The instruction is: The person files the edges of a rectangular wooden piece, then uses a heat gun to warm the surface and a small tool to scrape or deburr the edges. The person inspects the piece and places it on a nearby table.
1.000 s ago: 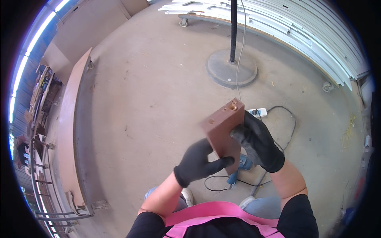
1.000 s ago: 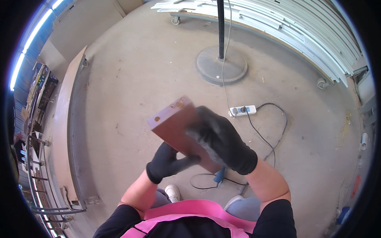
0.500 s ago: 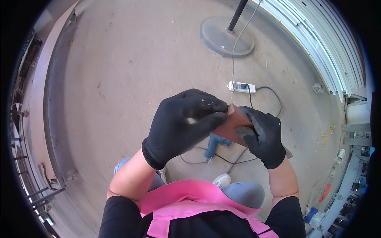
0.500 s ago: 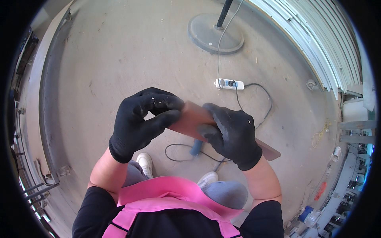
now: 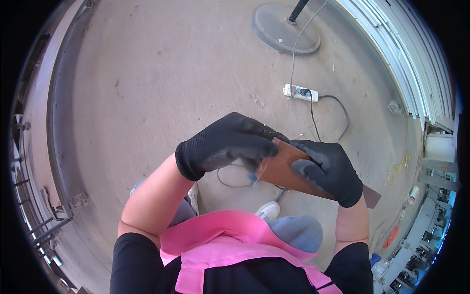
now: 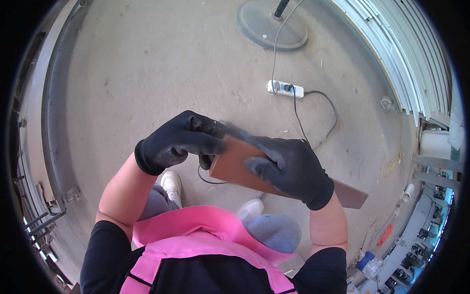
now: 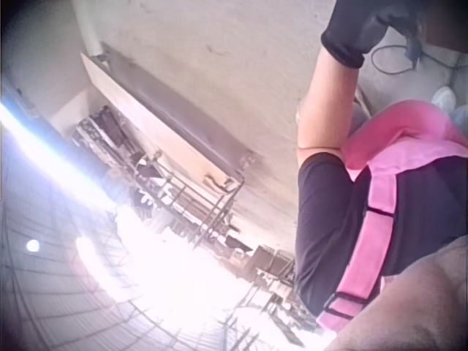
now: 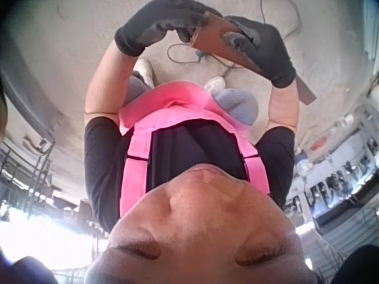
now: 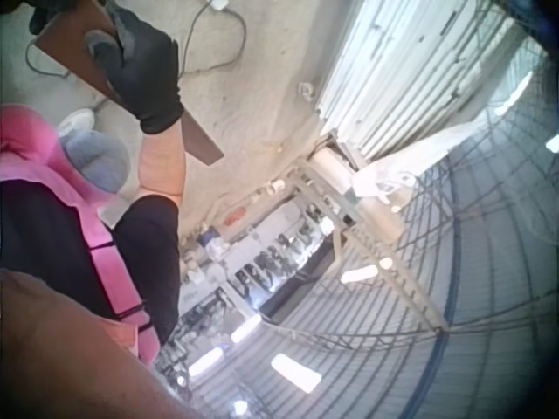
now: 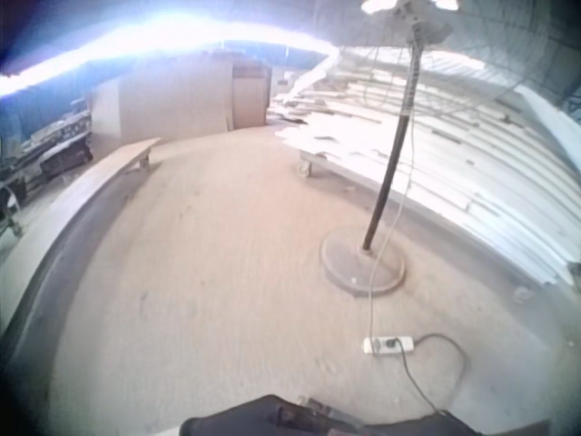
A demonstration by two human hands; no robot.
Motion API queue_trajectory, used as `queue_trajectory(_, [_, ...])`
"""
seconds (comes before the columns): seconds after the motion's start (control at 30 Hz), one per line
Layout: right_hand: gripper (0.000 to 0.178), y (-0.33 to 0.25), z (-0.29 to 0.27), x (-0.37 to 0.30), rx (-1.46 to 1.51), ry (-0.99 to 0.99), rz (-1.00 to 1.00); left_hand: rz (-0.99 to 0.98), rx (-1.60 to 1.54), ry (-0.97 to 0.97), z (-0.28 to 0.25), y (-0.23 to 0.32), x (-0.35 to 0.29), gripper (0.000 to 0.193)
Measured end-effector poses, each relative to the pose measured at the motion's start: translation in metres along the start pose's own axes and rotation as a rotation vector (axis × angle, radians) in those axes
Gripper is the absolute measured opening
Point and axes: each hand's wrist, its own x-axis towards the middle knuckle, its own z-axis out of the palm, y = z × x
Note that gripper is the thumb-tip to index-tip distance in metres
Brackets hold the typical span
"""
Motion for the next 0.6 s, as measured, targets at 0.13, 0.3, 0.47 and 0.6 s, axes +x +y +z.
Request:
queue_trajectory(0.13, [0.047, -0.004, -0.005, -0.004, -0.039, -0.074, 0.083, -0.041, -0.014, 0.014, 0.002, -0.006, 0.003, 0.021])
queue_trajectory(0.3, [0.046, -0.001, -0.003, -0.005, -0.056, -0.062, 0.065, 0.073, 0.041, -0.039, 0.001, -0.013, 0.006, 0.022])
queue_trajectory(0.47, [0.047, 0.004, -0.002, -0.005, -0.035, -0.083, 0.09, -0.039, 0.049, 0.019, 0.0, -0.015, 0.006, 0.026])
queue_trajectory(0.6, [0.045, 0.005, -0.004, -0.004, -0.012, -0.1, 0.123, 0.112, 0.039, -0.042, -0.003, -0.018, 0.007, 0.027])
